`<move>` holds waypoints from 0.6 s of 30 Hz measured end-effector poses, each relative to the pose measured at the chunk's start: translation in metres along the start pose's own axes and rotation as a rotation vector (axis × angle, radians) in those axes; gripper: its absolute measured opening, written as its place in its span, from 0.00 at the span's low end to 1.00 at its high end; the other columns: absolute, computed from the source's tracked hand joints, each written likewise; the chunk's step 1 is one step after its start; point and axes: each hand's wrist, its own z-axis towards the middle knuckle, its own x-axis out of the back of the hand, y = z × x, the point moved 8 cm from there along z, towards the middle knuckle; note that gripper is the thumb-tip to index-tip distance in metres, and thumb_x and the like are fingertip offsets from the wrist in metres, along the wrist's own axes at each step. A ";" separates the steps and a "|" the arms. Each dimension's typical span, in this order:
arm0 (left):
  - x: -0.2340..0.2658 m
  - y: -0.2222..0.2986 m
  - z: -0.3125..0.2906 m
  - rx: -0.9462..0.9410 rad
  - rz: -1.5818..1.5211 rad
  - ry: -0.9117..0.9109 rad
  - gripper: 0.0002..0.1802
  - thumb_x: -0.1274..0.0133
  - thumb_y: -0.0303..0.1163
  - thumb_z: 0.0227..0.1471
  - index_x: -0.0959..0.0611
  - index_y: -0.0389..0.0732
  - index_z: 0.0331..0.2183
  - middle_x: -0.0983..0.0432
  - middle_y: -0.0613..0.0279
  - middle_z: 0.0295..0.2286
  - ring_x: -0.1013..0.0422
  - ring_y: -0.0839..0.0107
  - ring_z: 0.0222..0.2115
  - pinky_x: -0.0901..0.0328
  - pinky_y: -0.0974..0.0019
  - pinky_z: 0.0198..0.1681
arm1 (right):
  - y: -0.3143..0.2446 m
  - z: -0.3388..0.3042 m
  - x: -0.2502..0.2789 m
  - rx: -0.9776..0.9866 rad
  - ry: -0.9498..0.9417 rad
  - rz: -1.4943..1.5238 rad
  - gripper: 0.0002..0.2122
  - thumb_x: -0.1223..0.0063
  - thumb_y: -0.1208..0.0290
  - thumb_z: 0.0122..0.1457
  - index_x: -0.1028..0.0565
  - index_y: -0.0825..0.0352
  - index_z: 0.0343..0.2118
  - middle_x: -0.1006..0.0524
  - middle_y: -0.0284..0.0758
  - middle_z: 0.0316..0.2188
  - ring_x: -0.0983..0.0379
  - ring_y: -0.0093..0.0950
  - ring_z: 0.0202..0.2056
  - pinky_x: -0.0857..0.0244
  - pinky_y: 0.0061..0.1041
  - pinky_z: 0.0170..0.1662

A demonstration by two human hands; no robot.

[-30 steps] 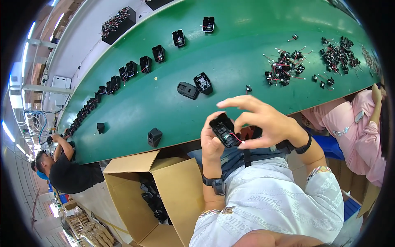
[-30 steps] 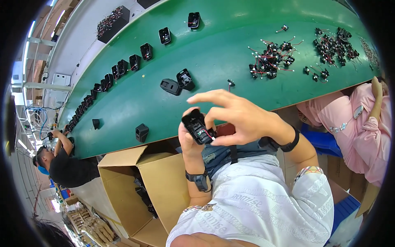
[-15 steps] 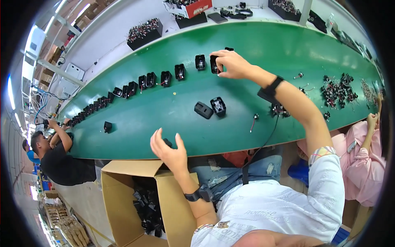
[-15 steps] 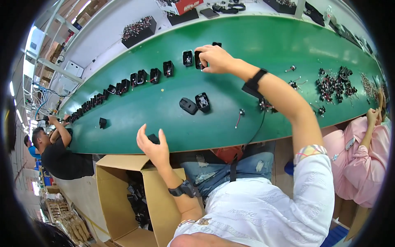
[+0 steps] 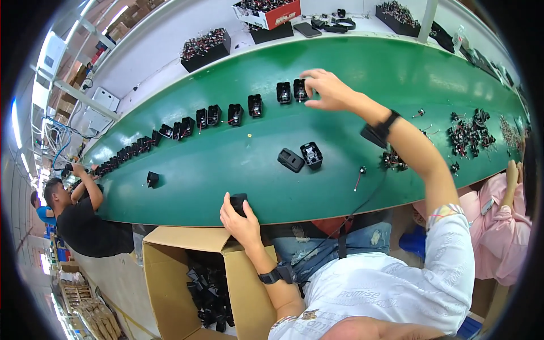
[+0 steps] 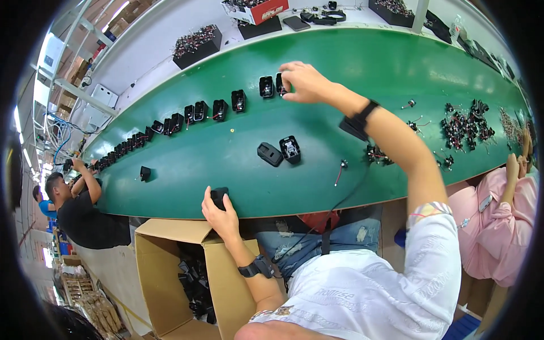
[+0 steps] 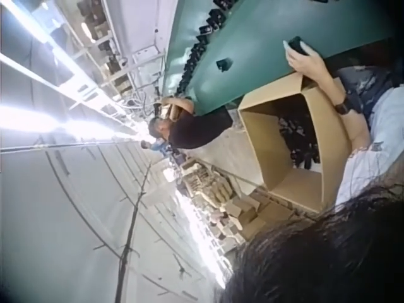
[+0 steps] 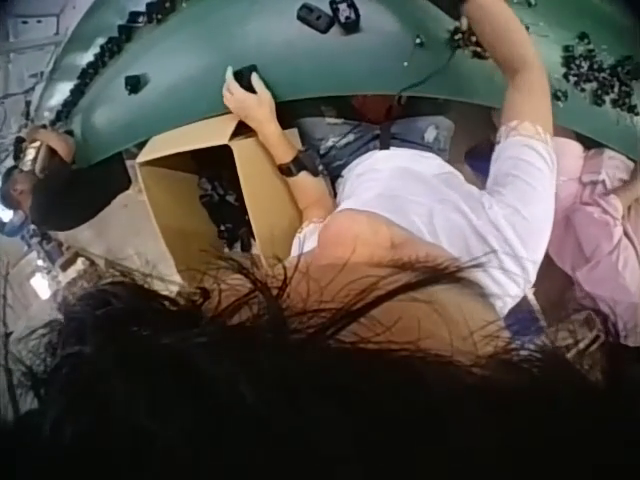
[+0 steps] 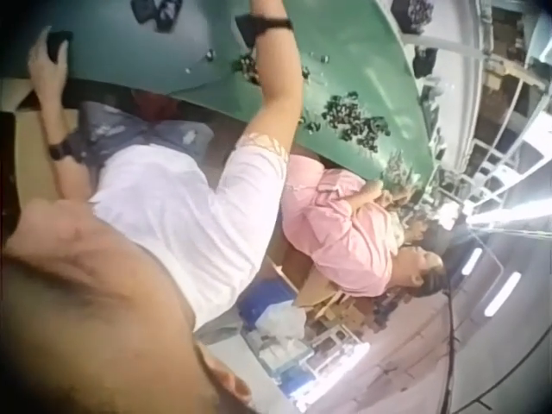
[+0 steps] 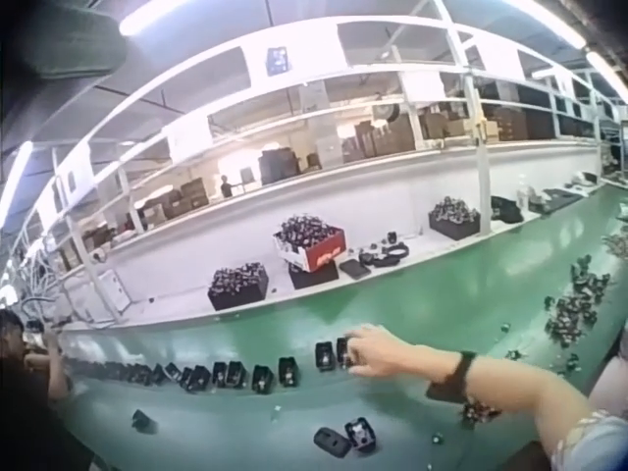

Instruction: The person picks up a black plastic housing and a circuit board, inserts the board into the housing, and places the assembled unit onto the green conveyor belt. This process is repeated for several units, occasionally reaching into a cardboard box to retrieve more housings.

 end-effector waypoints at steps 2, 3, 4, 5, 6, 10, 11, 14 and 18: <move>-0.003 0.009 -0.003 -0.093 -0.058 0.074 0.30 0.43 0.32 0.57 0.31 0.40 0.60 0.27 0.48 0.48 0.29 0.50 0.47 0.34 0.53 0.52 | -0.045 -0.039 0.018 0.012 -0.219 0.111 0.11 0.36 0.63 0.53 0.27 0.62 0.30 0.24 0.41 0.46 0.28 0.43 0.50 0.33 0.40 0.50; -0.006 0.015 -0.007 -0.095 -0.056 0.048 0.30 0.43 0.32 0.57 0.31 0.40 0.60 0.27 0.48 0.48 0.29 0.50 0.47 0.34 0.53 0.52 | -0.062 -0.065 0.029 -0.014 -0.305 0.057 0.11 0.36 0.63 0.53 0.26 0.62 0.31 0.23 0.39 0.41 0.25 0.41 0.46 0.31 0.38 0.46; -0.008 0.019 -0.010 0.054 -0.442 0.007 0.29 0.45 0.33 0.60 0.32 0.41 0.60 0.27 0.49 0.47 0.28 0.55 0.46 0.33 0.57 0.50 | -0.073 -0.095 0.039 -0.050 -0.388 -0.005 0.10 0.37 0.64 0.54 0.26 0.62 0.32 0.22 0.37 0.35 0.23 0.38 0.42 0.30 0.36 0.41; -0.020 0.022 -0.015 0.215 -0.825 -0.039 0.28 0.47 0.34 0.62 0.34 0.41 0.61 0.26 0.51 0.46 0.27 0.60 0.44 0.32 0.60 0.49 | -0.074 -0.126 0.043 -0.085 -0.396 -0.006 0.10 0.37 0.64 0.54 0.26 0.62 0.32 0.22 0.37 0.35 0.23 0.38 0.42 0.30 0.36 0.41; -0.026 0.026 -0.018 0.145 -0.902 -0.085 0.27 0.53 0.38 0.67 0.36 0.43 0.63 0.27 0.54 0.45 0.26 0.65 0.41 0.30 0.66 0.43 | -0.071 -0.151 0.050 -0.166 -0.358 0.043 0.10 0.37 0.64 0.53 0.24 0.61 0.34 0.21 0.36 0.33 0.22 0.39 0.38 0.29 0.38 0.37; -0.065 0.088 -0.051 0.467 -1.811 -0.480 0.28 0.60 0.42 0.69 0.39 0.41 0.64 0.27 0.49 0.45 0.24 0.59 0.36 0.28 0.65 0.31 | -0.078 -0.218 0.055 -0.287 -0.175 0.001 0.11 0.41 0.72 0.54 0.21 0.61 0.41 0.21 0.34 0.38 0.23 0.33 0.38 0.29 0.29 0.37; -0.074 0.101 -0.059 0.527 -1.901 -0.571 0.28 0.60 0.42 0.68 0.38 0.41 0.64 0.27 0.49 0.46 0.24 0.57 0.36 0.28 0.65 0.30 | -0.078 -0.220 0.051 -0.307 -0.172 -0.001 0.11 0.41 0.72 0.54 0.21 0.61 0.41 0.21 0.34 0.38 0.23 0.33 0.38 0.29 0.29 0.37; -0.092 0.128 -0.079 0.548 -1.860 -0.765 0.27 0.60 0.41 0.68 0.37 0.41 0.63 0.27 0.48 0.46 0.24 0.58 0.36 0.27 0.65 0.30 | -0.108 -0.213 0.038 0.040 -0.047 -0.167 0.11 0.46 0.74 0.51 0.21 0.62 0.39 0.24 0.34 0.40 0.29 0.33 0.44 0.31 0.27 0.45; -0.096 0.155 -0.101 0.562 -1.978 -0.955 0.28 0.59 0.39 0.67 0.39 0.40 0.64 0.28 0.45 0.48 0.23 0.55 0.40 0.23 0.61 0.36 | -0.083 -0.219 0.002 -0.074 -0.196 -0.195 0.05 0.45 0.76 0.50 0.25 0.66 0.32 0.27 0.35 0.34 0.28 0.34 0.39 0.31 0.31 0.42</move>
